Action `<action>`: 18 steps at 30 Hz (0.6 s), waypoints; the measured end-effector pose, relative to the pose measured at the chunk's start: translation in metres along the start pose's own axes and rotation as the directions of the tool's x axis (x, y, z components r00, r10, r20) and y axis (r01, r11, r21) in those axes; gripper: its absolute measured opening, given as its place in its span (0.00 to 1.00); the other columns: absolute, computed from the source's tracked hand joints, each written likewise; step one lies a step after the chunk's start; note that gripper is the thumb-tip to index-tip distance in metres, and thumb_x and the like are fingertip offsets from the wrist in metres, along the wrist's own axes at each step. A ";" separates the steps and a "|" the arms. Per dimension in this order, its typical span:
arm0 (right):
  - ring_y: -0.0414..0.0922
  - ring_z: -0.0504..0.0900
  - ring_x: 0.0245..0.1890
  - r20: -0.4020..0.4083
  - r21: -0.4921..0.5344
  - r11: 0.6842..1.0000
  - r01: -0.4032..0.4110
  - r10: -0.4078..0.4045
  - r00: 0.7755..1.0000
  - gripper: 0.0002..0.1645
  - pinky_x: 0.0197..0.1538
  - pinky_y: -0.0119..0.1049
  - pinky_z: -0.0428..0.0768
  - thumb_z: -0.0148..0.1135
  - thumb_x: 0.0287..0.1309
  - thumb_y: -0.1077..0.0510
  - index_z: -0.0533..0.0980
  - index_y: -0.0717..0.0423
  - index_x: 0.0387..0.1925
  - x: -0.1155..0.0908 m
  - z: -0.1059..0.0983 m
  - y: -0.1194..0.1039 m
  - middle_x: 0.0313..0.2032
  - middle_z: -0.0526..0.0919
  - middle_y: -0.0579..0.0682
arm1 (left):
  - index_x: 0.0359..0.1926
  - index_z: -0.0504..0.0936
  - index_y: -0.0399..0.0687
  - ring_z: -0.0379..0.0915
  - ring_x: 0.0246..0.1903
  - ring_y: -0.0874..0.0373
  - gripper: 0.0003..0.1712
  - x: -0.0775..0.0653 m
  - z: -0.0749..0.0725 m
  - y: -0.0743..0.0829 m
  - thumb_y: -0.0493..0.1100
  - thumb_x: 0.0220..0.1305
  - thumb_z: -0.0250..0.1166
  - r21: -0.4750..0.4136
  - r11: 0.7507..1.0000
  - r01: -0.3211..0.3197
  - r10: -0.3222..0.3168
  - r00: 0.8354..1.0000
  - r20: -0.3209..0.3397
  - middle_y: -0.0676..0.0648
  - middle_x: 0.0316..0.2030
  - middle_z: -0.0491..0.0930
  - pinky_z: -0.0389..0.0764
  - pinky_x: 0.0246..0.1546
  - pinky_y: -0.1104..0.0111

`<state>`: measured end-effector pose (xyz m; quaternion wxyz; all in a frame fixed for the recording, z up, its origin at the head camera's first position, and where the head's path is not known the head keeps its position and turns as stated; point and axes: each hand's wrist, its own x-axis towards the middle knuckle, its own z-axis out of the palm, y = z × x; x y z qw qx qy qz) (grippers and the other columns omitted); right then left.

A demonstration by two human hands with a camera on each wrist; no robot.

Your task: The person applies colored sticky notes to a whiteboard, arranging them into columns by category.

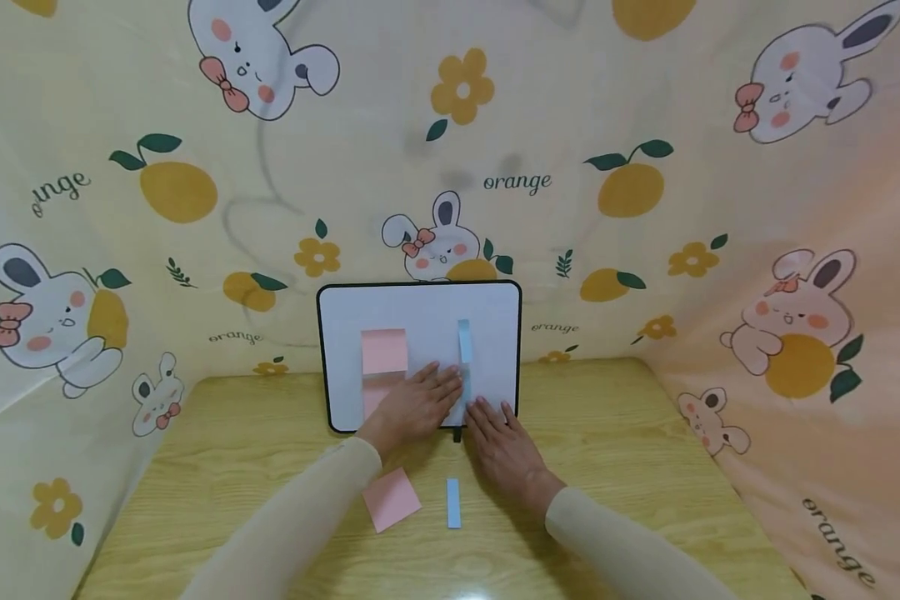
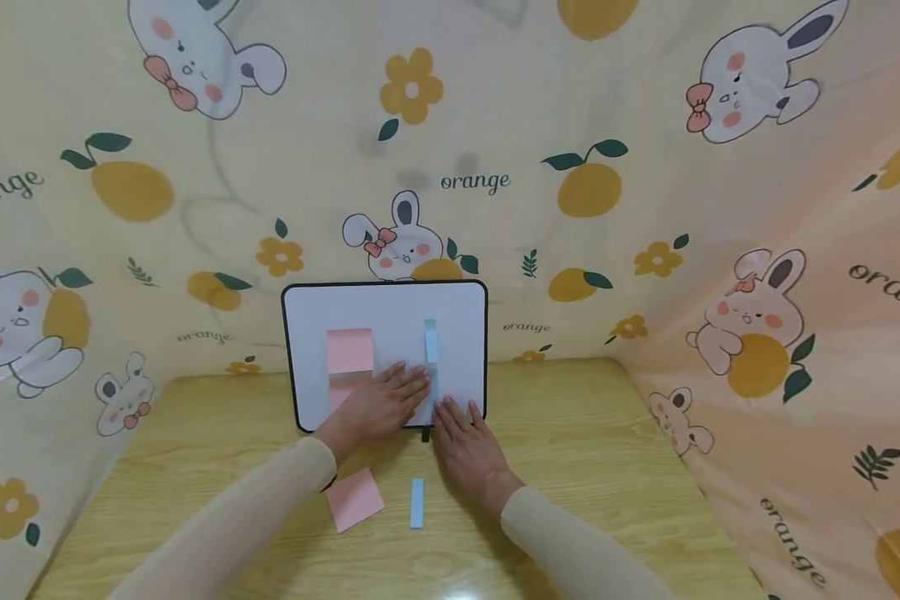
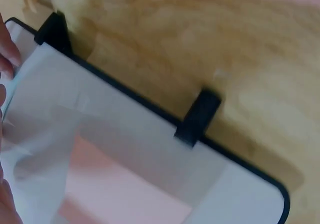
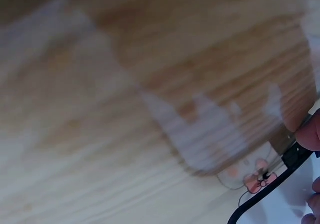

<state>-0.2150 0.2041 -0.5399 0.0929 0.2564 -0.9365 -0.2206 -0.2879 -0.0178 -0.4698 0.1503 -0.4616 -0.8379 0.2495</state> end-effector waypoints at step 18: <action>0.58 0.60 0.81 -0.018 0.254 0.961 -0.107 0.116 0.993 0.36 0.79 0.61 0.65 0.61 0.75 0.55 0.66 0.62 0.77 -0.024 0.001 0.022 0.79 0.66 0.58 | 0.81 0.65 0.52 0.47 0.83 0.50 0.35 -0.025 0.016 0.034 0.60 0.81 0.51 -0.271 0.945 0.184 -0.192 0.981 -0.005 0.49 0.81 0.62 0.49 0.85 0.51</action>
